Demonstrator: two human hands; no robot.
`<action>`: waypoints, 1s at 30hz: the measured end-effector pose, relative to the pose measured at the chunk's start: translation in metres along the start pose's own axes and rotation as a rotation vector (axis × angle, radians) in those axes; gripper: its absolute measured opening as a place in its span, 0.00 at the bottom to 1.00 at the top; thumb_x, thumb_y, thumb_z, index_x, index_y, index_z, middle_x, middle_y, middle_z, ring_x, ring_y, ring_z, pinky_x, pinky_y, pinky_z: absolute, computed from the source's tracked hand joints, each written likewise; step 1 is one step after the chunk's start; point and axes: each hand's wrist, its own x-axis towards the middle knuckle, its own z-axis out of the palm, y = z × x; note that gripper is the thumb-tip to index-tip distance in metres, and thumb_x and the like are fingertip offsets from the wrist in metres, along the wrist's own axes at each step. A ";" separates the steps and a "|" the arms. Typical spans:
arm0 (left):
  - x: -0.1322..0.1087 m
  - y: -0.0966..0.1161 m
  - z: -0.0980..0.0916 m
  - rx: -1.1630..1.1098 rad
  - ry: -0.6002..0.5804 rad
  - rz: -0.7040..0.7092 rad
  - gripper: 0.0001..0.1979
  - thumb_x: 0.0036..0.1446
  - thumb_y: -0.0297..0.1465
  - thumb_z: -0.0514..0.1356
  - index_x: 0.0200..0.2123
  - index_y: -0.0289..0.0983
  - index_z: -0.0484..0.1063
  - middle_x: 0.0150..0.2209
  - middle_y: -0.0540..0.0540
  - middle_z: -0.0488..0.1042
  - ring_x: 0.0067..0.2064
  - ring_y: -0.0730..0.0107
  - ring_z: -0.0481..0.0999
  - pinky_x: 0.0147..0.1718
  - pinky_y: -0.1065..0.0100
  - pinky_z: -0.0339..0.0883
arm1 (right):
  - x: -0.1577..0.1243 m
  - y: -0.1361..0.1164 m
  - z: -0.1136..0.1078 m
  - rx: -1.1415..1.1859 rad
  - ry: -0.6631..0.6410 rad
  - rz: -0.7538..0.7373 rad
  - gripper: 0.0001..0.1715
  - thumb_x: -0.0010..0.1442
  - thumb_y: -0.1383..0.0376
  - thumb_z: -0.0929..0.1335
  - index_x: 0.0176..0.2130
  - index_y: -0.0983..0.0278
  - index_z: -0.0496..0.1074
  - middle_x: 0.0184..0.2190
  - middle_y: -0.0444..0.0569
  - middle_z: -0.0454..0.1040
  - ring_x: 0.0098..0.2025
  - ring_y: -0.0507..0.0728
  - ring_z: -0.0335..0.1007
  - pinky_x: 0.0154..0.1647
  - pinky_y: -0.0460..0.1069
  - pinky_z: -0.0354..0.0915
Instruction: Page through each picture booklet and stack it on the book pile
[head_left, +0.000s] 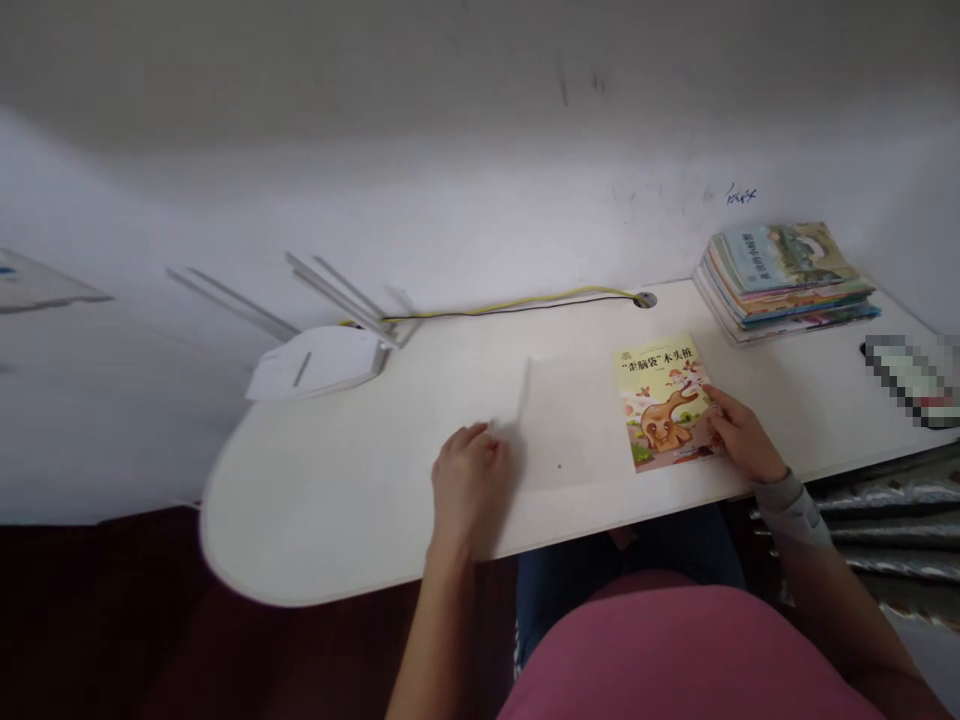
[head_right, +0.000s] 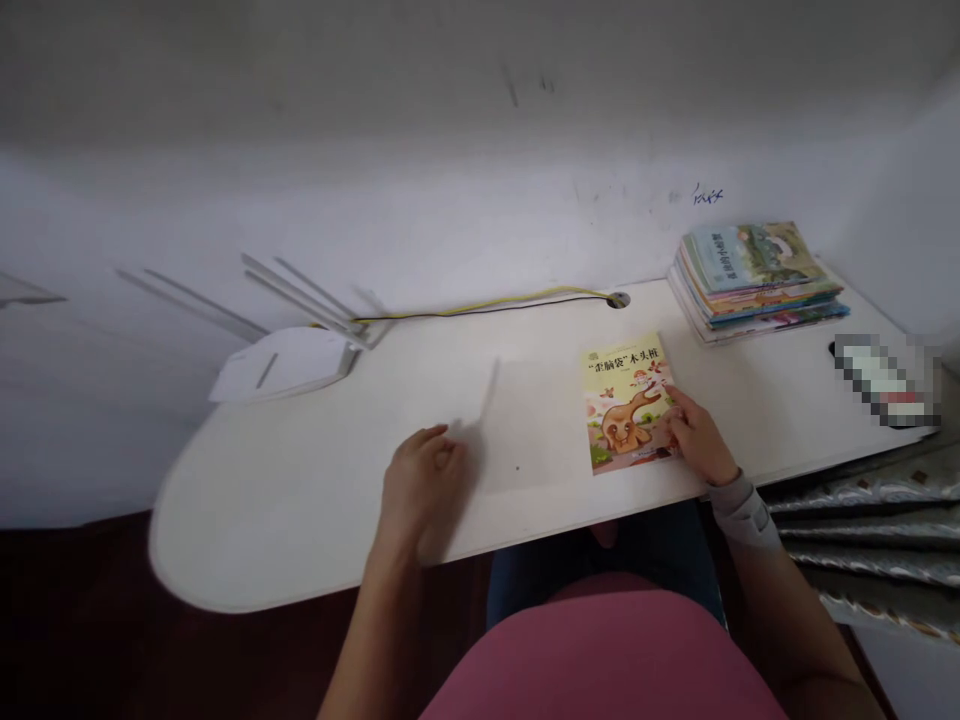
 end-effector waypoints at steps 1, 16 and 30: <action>-0.003 0.002 0.001 0.087 0.038 -0.020 0.10 0.55 0.31 0.53 0.35 0.35 0.73 0.54 0.35 0.70 0.60 0.47 0.62 0.57 0.46 0.55 | 0.000 0.002 0.003 -0.077 0.021 -0.043 0.33 0.54 0.64 0.61 0.59 0.67 0.63 0.30 0.47 0.74 0.31 0.56 0.69 0.35 0.54 0.69; -0.057 0.105 0.085 0.159 -0.170 0.588 0.38 0.60 0.52 0.47 0.61 0.27 0.57 0.64 0.29 0.53 0.66 0.40 0.48 0.60 0.41 0.49 | -0.003 0.014 -0.001 -0.224 0.159 -0.214 0.33 0.62 0.47 0.58 0.55 0.67 0.66 0.57 0.61 0.66 0.59 0.62 0.62 0.61 0.62 0.56; -0.055 0.107 0.081 0.188 -0.186 0.566 0.34 0.61 0.48 0.48 0.63 0.31 0.56 0.64 0.34 0.55 0.66 0.42 0.49 0.60 0.43 0.50 | 0.016 -0.062 0.010 0.069 -0.090 -0.416 0.31 0.64 0.50 0.59 0.62 0.59 0.59 0.63 0.49 0.60 0.63 0.60 0.55 0.63 0.58 0.55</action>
